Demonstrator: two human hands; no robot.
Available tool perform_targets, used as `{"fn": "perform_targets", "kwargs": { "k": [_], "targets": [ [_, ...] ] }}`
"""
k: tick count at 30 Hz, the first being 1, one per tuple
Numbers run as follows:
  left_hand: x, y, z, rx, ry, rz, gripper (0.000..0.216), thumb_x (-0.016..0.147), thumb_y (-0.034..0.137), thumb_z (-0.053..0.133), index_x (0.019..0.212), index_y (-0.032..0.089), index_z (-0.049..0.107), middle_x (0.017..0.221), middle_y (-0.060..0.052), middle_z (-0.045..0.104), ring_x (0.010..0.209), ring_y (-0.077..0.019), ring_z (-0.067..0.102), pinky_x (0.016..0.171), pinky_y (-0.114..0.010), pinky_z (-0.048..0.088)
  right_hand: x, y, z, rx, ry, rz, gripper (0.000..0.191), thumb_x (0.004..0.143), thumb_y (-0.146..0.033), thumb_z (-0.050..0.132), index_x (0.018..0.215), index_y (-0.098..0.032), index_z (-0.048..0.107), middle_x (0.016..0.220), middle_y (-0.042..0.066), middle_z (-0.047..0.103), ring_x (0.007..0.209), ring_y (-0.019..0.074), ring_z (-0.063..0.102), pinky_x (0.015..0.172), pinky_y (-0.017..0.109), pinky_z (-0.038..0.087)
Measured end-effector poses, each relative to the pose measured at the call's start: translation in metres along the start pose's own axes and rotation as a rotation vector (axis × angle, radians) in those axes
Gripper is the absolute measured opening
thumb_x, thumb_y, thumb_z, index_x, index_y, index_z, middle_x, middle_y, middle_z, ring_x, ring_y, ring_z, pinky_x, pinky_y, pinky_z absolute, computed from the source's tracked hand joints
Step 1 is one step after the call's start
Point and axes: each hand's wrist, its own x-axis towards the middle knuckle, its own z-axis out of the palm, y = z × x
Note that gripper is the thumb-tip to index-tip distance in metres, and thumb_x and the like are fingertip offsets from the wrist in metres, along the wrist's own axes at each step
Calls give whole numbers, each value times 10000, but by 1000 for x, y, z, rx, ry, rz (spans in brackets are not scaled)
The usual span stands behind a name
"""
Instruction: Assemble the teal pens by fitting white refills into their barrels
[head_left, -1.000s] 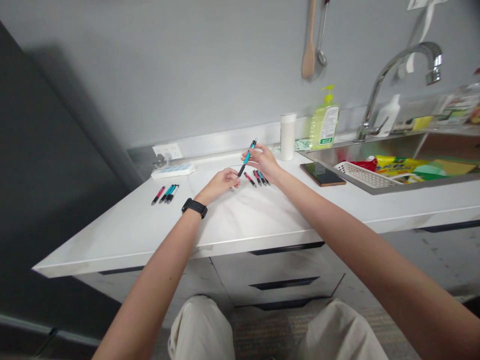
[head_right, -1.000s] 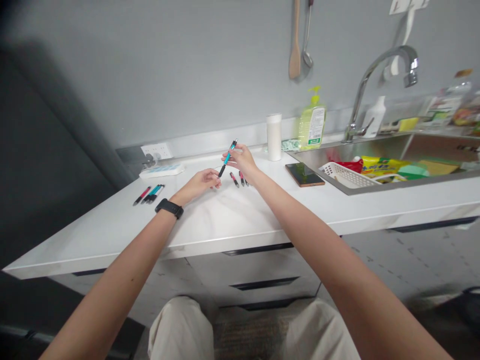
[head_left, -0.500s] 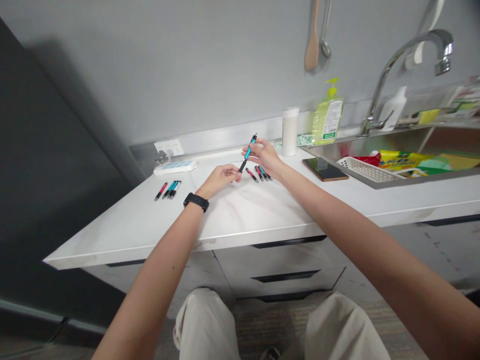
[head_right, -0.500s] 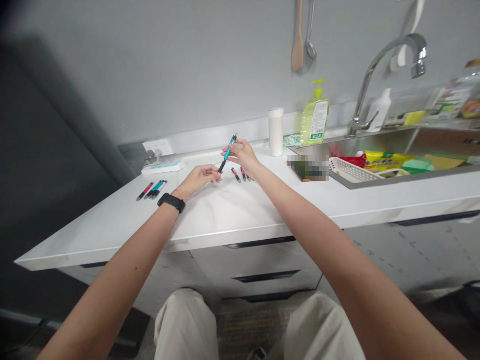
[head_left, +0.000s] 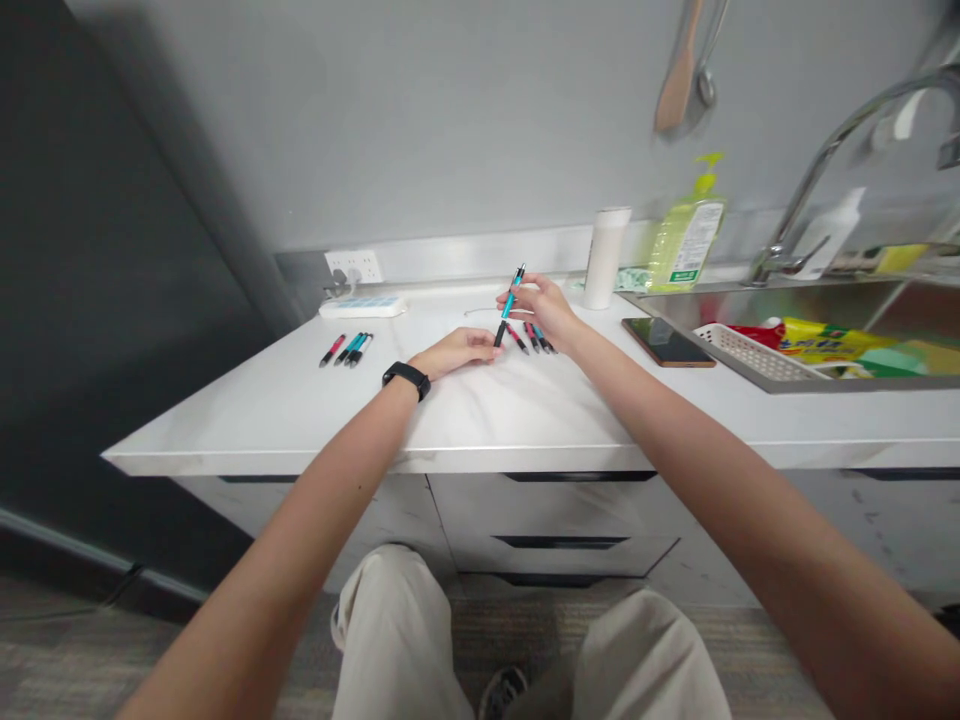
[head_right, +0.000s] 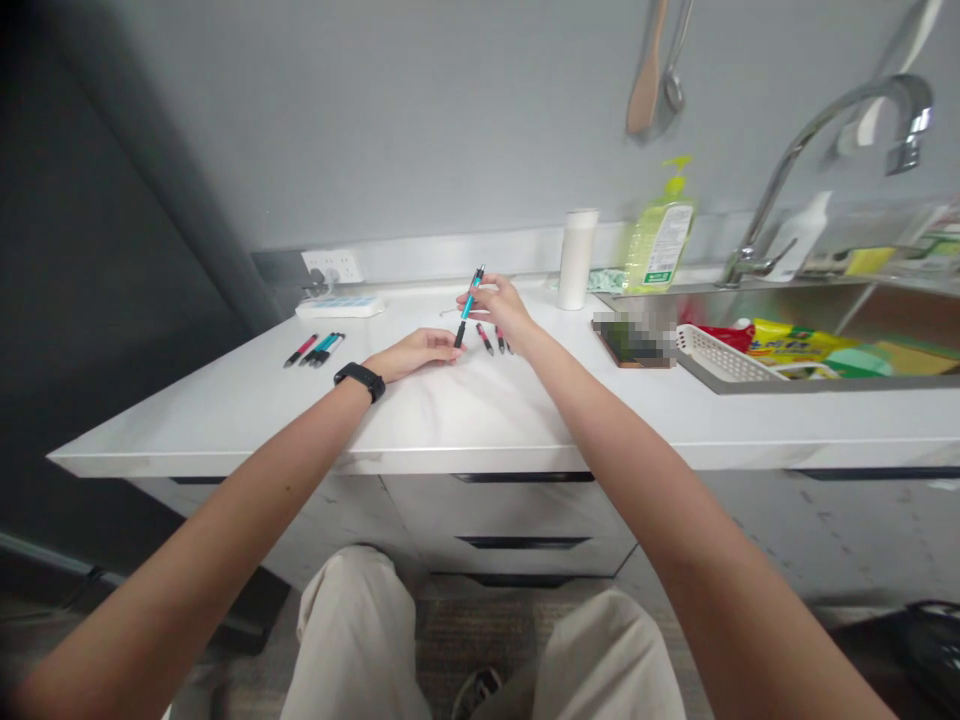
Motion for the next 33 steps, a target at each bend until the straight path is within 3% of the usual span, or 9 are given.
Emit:
{"fn": "perform_targets", "kwargs": {
  "k": [5, 10, 18, 25, 33],
  "targets": [
    [2, 1, 1, -165, 37, -46, 308, 615, 269, 776, 826, 115, 613, 712, 11, 581, 641, -69, 511, 654, -239, 371, 5, 1, -2, -27, 42, -24, 167, 778, -175, 567, 839, -232, 423, 785, -28, 662, 739, 120, 630, 814, 361, 509],
    [4, -2, -5, -178, -23, -59, 307, 609, 267, 787, 833, 106, 652, 775, -28, 637, 714, -94, 558, 738, -265, 408, 13, 5, -7, -71, 97, -68, 188, 714, -171, 581, 828, -236, 447, 790, -47, 617, 792, 114, 602, 820, 334, 501],
    [4, -12, -17, -377, 1, -49, 270, 620, 189, 784, 840, 92, 661, 756, -38, 649, 720, -99, 592, 825, -293, 432, 14, 9, -3, -85, 55, -113, 274, 712, -236, 627, 917, -262, 448, 819, -47, 619, 856, 134, 602, 791, 332, 507],
    [2, -13, -18, -394, -1, -66, 302, 622, 184, 789, 858, 112, 615, 764, -26, 661, 766, -120, 629, 850, -314, 436, 11, 11, 0, -107, 49, -127, 336, 696, -265, 670, 957, -262, 458, 823, -43, 628, 832, 141, 611, 752, 323, 527],
    [4, -14, -17, -370, 22, -44, 282, 613, 141, 784, 853, 98, 642, 803, -46, 679, 765, -105, 619, 874, -320, 427, 18, 9, -7, -153, 124, -232, 315, 755, -376, 635, 1018, -273, 495, 910, -8, 643, 939, 172, 612, 747, 316, 537]
  ]
}}
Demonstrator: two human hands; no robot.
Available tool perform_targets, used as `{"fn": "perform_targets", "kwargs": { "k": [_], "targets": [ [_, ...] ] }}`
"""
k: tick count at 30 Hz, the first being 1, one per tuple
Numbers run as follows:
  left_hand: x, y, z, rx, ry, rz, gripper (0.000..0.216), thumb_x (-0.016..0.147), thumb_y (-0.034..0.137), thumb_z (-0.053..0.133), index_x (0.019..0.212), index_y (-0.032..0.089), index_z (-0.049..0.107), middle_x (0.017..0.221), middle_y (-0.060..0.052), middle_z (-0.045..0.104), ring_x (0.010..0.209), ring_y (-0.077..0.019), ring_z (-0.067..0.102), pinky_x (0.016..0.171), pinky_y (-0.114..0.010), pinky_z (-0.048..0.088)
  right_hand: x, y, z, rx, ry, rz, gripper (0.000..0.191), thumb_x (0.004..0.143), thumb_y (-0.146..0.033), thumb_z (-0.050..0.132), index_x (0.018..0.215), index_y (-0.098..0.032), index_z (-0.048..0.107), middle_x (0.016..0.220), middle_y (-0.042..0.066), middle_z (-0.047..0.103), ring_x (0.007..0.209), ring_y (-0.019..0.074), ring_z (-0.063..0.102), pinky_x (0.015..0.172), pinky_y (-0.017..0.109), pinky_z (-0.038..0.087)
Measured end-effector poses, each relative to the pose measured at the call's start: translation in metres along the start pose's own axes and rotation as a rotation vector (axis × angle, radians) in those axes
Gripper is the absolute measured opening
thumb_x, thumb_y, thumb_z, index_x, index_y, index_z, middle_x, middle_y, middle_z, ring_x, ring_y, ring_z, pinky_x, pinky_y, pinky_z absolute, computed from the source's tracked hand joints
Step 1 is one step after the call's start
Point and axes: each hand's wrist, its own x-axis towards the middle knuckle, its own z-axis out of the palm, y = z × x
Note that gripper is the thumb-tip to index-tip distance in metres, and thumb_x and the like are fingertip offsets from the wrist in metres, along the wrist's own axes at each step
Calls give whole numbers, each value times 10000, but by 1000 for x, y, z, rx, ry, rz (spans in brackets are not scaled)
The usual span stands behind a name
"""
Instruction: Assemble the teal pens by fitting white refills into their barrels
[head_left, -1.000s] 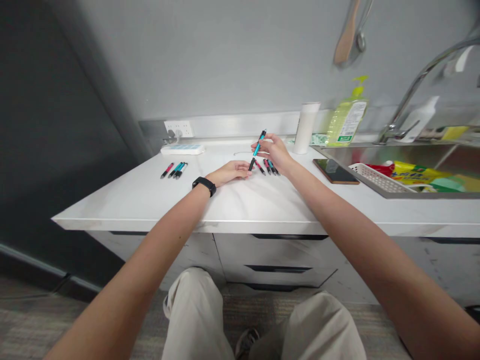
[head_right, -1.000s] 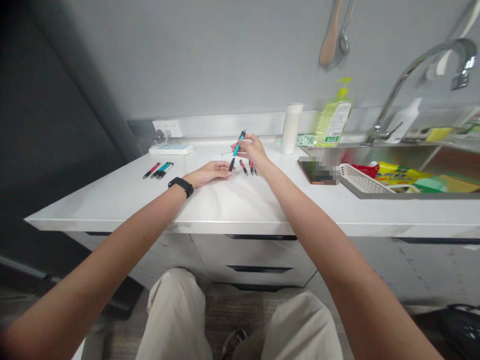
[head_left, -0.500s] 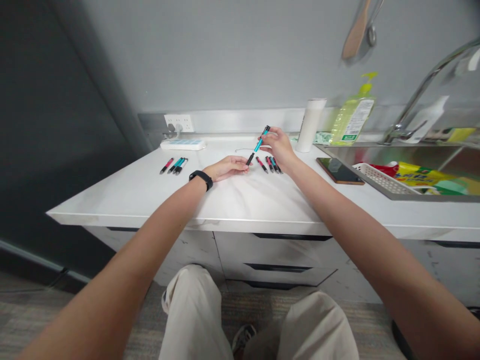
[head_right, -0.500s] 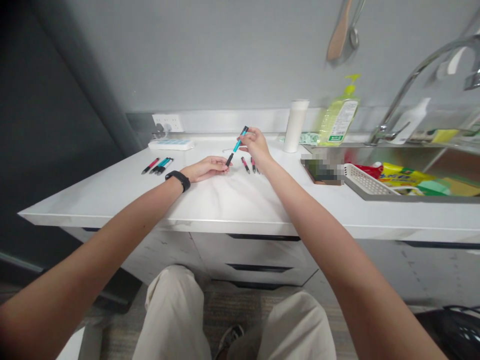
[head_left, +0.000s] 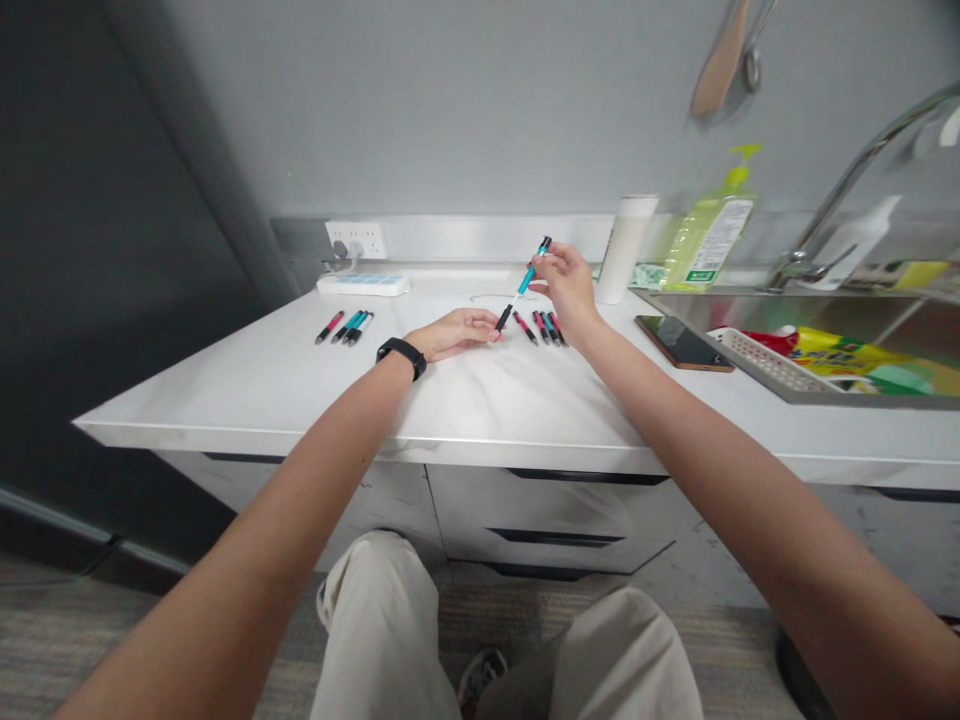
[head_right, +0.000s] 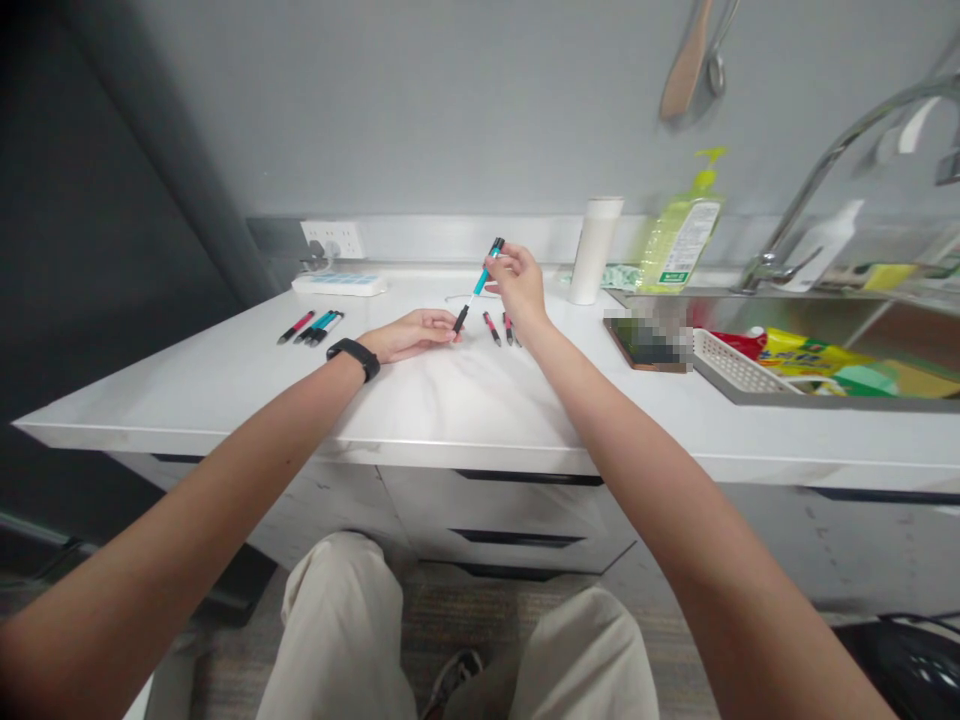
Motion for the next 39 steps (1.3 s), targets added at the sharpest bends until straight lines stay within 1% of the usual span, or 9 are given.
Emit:
{"fn": "perform_targets", "kwargs": {
  "k": [4, 8, 12, 21, 27, 30, 32, 37, 39],
  "targets": [
    [-1, 1, 1, 3, -17, -10, 290, 593, 163, 801, 834, 101, 654, 787, -43, 676, 758, -107, 613, 876, -317, 427, 2, 1, -2, 21, -3, -6, 344, 763, -423, 624, 1048, -292, 485, 900, -10, 653, 953, 174, 612, 738, 314, 535],
    [-2, 2, 2, 0, -26, -15, 283, 590, 174, 807, 813, 95, 651, 782, -51, 675, 773, -115, 613, 876, -318, 426, -2, 0, 2, 29, -1, 12, 309, 745, -374, 654, 990, -271, 497, 885, -11, 655, 927, 167, 620, 745, 316, 533],
    [-3, 2, 3, 17, -24, -12, 235, 616, 177, 793, 778, 91, 647, 782, -62, 678, 777, -120, 614, 883, -329, 424, -8, -1, 9, 31, -40, 54, 271, 737, -334, 667, 937, -252, 504, 869, -10, 655, 904, 159, 627, 759, 314, 533],
    [-2, 3, 2, 56, -43, -33, 248, 638, 148, 775, 861, 85, 689, 825, -72, 695, 766, -116, 624, 904, -344, 432, -11, 0, 9, 24, -120, 96, 240, 746, -315, 666, 914, -240, 512, 848, -14, 671, 825, 140, 647, 756, 309, 536],
    [-1, 1, -1, 13, -56, -32, 277, 627, 152, 786, 872, 77, 682, 848, -78, 703, 788, -115, 637, 895, -317, 437, -8, 3, 6, -50, -132, 85, 308, 725, -344, 680, 945, -233, 496, 861, -16, 675, 800, 131, 652, 699, 267, 534],
    [-1, 0, -1, 8, -59, -31, 284, 623, 159, 791, 870, 74, 678, 841, -77, 701, 789, -114, 631, 891, -312, 430, -7, 4, 4, -55, -141, 78, 301, 735, -350, 669, 947, -230, 491, 875, -9, 673, 801, 129, 654, 699, 264, 531],
    [-1, -1, -1, 2, -53, -20, 271, 628, 172, 791, 851, 73, 674, 823, -71, 696, 775, -108, 622, 887, -310, 424, -5, 4, 3, -51, -131, 72, 288, 751, -359, 652, 951, -234, 486, 882, -10, 672, 809, 128, 655, 706, 266, 531],
    [-2, 1, 0, 15, -51, -12, 256, 642, 214, 786, 820, 73, 669, 790, -59, 686, 761, -104, 611, 887, -312, 410, -1, 4, 1, -18, -37, 12, 289, 785, -364, 619, 1004, -247, 472, 882, -14, 663, 850, 138, 661, 735, 283, 531],
    [-3, 3, 2, 28, -50, -25, 259, 646, 223, 784, 824, 71, 671, 797, -64, 688, 765, -107, 611, 890, -317, 410, -3, 3, 3, -7, -59, 31, 287, 779, -348, 627, 993, -237, 472, 874, -11, 663, 836, 137, 666, 744, 287, 530]
  ]
}}
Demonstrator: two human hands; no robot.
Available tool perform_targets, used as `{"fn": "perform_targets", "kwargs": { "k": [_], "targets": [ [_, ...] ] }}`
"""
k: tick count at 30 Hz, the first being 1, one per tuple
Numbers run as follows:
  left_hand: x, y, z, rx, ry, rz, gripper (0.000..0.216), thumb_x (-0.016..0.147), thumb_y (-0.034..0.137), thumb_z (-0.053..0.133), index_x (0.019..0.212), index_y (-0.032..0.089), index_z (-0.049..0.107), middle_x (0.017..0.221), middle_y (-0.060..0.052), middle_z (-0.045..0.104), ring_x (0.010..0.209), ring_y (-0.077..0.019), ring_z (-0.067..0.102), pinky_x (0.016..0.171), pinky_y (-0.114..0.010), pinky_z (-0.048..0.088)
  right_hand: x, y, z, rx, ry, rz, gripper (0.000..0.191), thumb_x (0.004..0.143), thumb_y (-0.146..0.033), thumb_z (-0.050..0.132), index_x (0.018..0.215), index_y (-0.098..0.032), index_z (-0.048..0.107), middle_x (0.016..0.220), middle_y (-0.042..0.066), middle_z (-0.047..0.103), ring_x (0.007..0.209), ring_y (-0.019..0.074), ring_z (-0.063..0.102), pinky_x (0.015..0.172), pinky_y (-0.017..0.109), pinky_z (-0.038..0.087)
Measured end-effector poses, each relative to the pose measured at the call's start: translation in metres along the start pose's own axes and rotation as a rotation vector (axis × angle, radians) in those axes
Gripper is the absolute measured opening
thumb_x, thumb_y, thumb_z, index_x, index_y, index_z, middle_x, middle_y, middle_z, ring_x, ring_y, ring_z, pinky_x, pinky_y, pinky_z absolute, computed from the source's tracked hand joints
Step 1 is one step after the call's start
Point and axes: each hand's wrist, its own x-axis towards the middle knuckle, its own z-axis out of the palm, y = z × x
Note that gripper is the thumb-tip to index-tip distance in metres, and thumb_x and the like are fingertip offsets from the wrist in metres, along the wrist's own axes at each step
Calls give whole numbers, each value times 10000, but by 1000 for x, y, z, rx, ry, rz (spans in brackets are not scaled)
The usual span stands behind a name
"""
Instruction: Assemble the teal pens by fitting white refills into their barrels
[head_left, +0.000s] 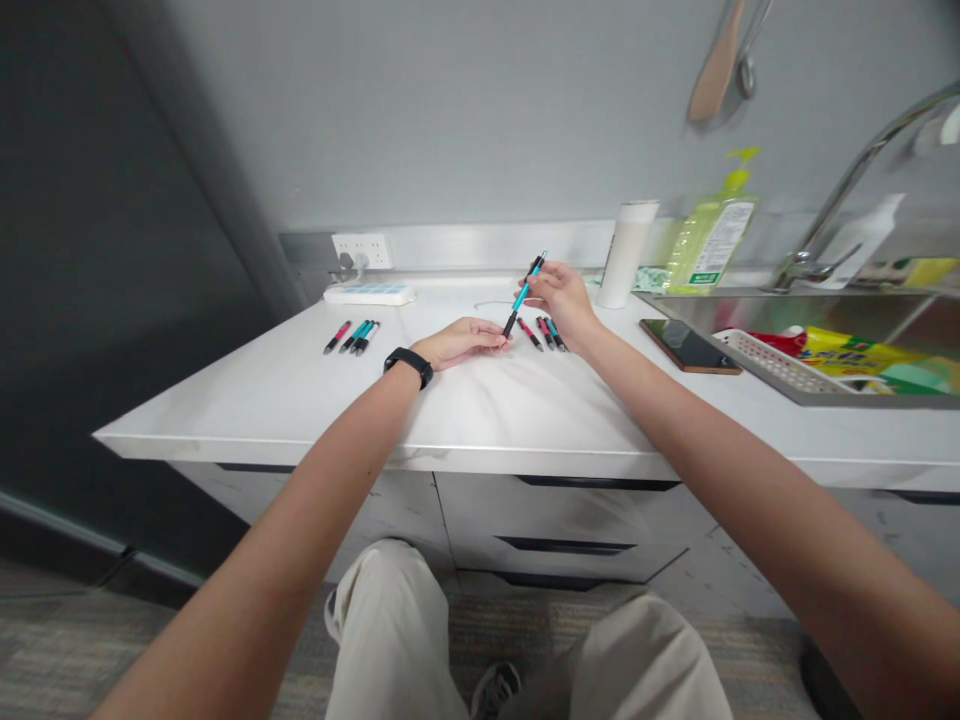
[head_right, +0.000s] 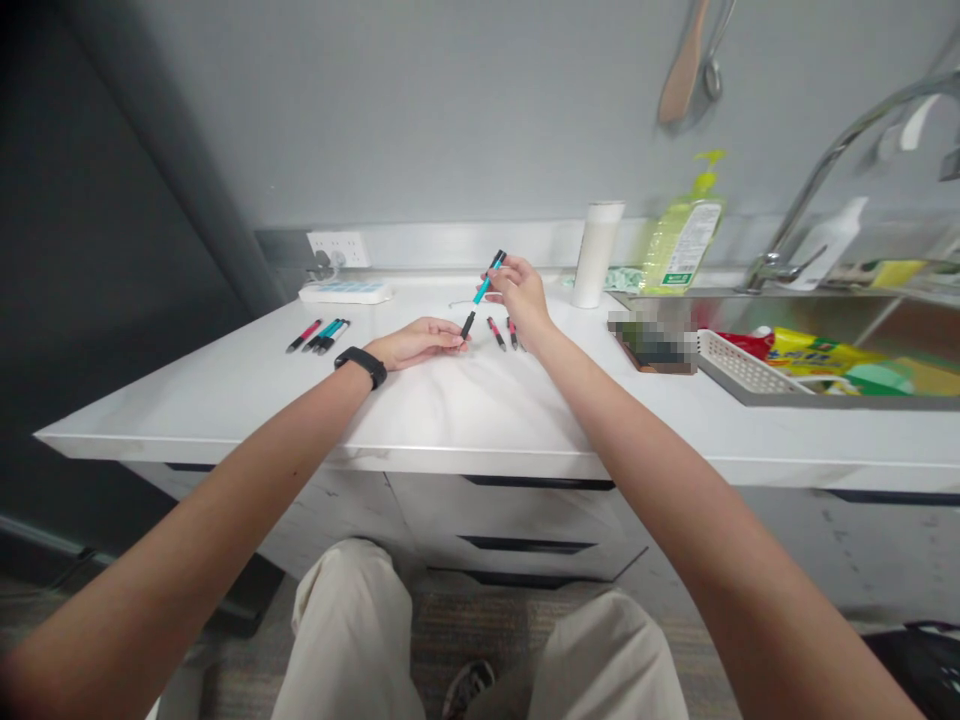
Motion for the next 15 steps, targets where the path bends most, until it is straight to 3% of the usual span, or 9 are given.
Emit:
{"fn": "perform_targets", "kwargs": {
  "k": [8, 15],
  "targets": [
    [-2, 2, 1, -3, -9, -9, 281, 623, 217, 799, 832, 75, 676, 799, -64, 687, 772, -112, 610, 900, -325, 407, -9, -7, 2, -18, -142, 71, 260, 743, -290, 654, 913, -211, 475, 838, -12, 662, 713, 119, 670, 712, 280, 526],
    [1, -3, -3, -26, 0, 5, 267, 616, 226, 799, 787, 82, 653, 780, -51, 679, 772, -110, 608, 856, -299, 398, -5, -6, 2, -19, -65, 45, 266, 724, -269, 650, 891, -214, 449, 814, -22, 649, 728, 126, 666, 714, 290, 533]
  ]
}}
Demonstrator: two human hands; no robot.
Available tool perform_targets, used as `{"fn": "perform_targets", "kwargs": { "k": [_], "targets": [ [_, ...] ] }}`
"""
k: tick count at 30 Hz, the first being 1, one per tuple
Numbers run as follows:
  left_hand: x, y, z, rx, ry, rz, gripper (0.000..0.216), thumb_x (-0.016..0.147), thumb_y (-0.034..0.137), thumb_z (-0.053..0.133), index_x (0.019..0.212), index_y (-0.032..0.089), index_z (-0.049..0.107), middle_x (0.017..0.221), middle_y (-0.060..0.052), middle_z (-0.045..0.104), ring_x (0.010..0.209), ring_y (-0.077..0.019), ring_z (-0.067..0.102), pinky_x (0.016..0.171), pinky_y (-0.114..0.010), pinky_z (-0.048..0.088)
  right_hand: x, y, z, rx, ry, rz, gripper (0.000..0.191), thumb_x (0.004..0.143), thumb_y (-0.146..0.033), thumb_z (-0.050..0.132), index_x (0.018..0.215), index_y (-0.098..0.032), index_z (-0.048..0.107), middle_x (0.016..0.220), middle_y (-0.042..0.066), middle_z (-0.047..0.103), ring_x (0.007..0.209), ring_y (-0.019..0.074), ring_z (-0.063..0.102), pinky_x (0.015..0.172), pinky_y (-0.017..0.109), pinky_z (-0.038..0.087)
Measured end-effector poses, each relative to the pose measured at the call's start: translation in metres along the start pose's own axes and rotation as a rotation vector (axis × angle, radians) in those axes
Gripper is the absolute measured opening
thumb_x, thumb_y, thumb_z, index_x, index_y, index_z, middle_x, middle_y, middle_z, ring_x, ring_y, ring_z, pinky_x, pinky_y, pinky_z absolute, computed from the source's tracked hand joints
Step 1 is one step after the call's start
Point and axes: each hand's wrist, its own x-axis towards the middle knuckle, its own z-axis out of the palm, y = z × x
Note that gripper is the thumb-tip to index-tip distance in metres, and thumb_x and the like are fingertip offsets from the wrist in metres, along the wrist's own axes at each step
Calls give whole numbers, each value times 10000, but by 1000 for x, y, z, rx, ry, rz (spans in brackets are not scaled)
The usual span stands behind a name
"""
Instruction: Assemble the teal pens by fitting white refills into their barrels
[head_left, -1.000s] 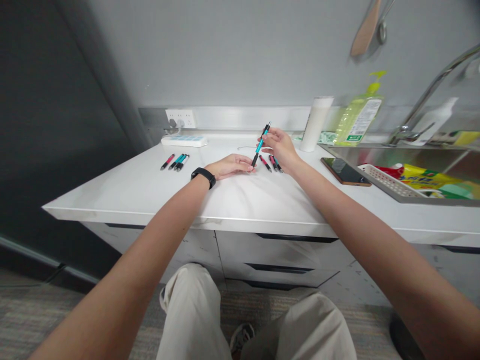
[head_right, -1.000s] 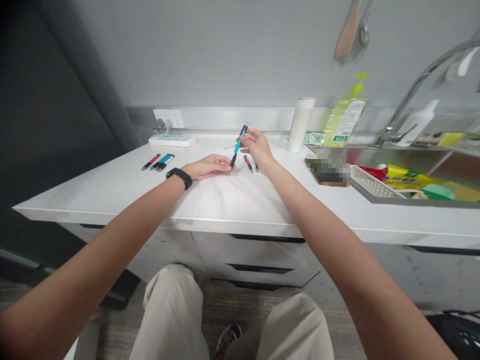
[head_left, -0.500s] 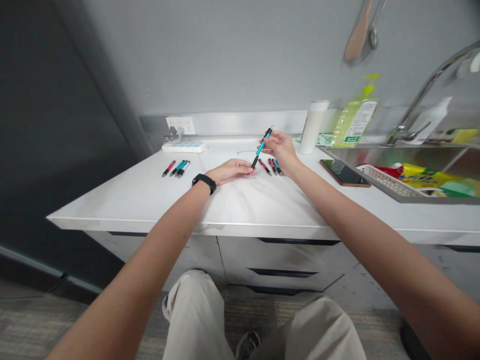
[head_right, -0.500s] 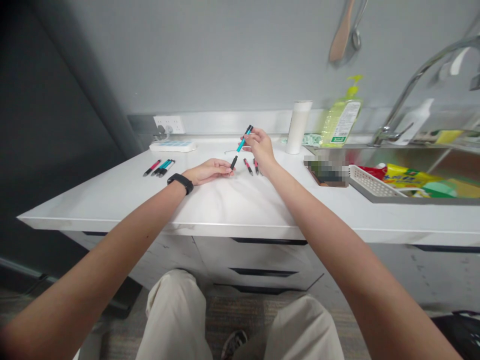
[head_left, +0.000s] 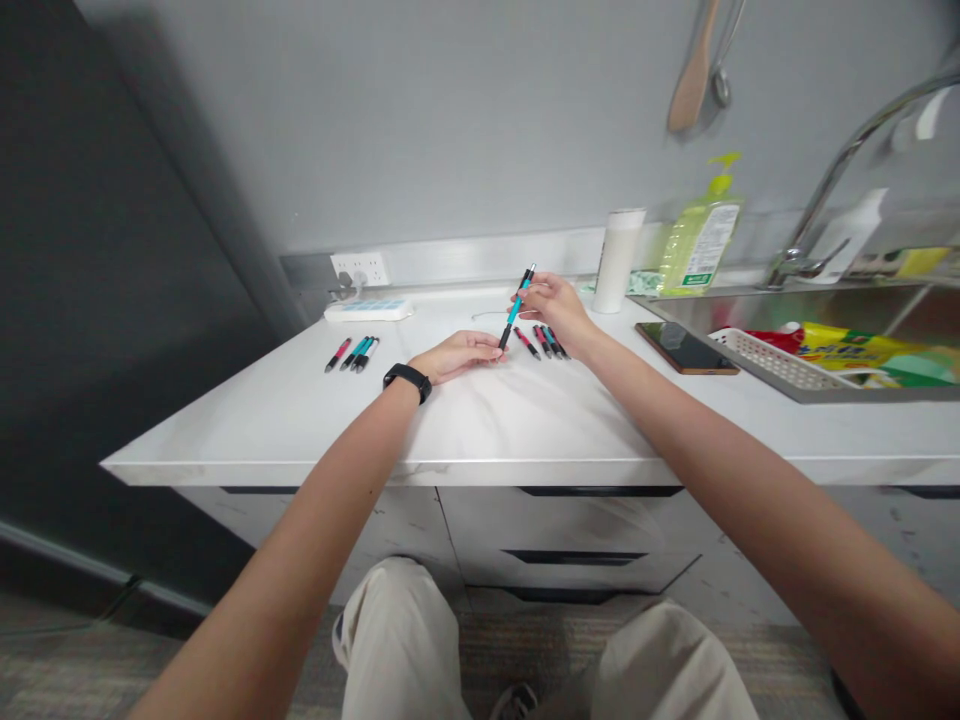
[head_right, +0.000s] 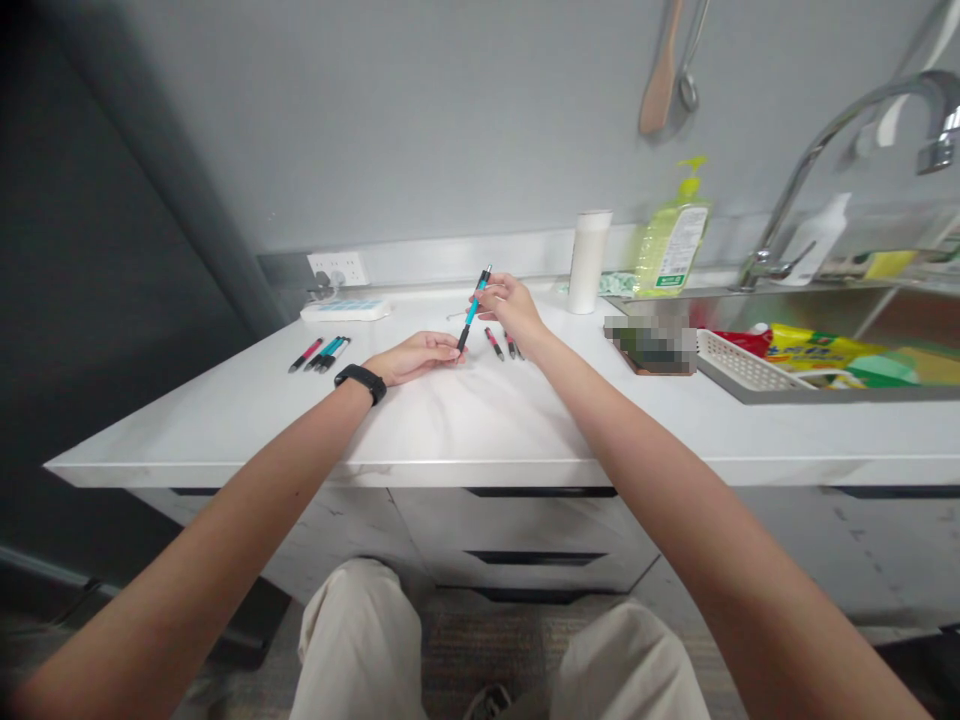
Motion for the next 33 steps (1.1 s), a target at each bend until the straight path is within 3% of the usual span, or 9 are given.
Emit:
{"fn": "perform_targets", "kwargs": {
  "k": [7, 10, 14, 18, 23, 33],
  "targets": [
    [-1, 2, 2, 11, 35, -12, 290, 591, 239, 801, 790, 82, 661, 733, -35, 664, 707, -95, 582, 796, -275, 400, 9, 2, -7, 73, 200, -78, 257, 764, -271, 587, 910, -244, 378, 780, -52, 616, 765, 136, 667, 744, 328, 546],
    [-2, 2, 2, 4, 42, -10, 273, 592, 235, 799, 771, 84, 659, 730, -42, 665, 717, -101, 584, 793, -274, 399, 6, 2, -6, 138, 162, -76, 345, 734, -248, 627, 962, -249, 368, 766, -60, 617, 745, 144, 675, 765, 352, 549],
    [-3, 3, 3, 20, 30, -11, 277, 604, 256, 796, 776, 78, 671, 738, -57, 675, 701, -100, 575, 775, -266, 400, -2, 2, 1, 192, 8, -29, 470, 698, -234, 687, 1050, -252, 376, 762, -61, 635, 721, 152, 685, 791, 386, 549],
    [-3, 3, 3, 30, 6, -26, 273, 593, 251, 802, 773, 88, 678, 751, -57, 684, 734, -110, 592, 795, -265, 402, -6, -2, 2, 171, -60, 39, 344, 709, -209, 695, 970, -215, 471, 777, -30, 652, 685, 142, 685, 760, 347, 556],
    [-2, 1, 1, 36, 3, 2, 262, 609, 256, 792, 783, 93, 684, 759, -55, 679, 731, -107, 590, 807, -268, 402, -7, -6, 0, 126, -58, 82, 226, 703, -166, 703, 843, -182, 527, 760, -11, 652, 649, 121, 674, 710, 287, 552],
    [-2, 2, 2, 3, 55, 10, 277, 606, 274, 794, 770, 90, 670, 706, -22, 632, 668, -79, 538, 718, -244, 377, -1, -5, -3, 112, 74, 46, 308, 640, -204, 713, 822, -196, 464, 702, -38, 630, 713, 130, 657, 744, 305, 516]
  ]
}}
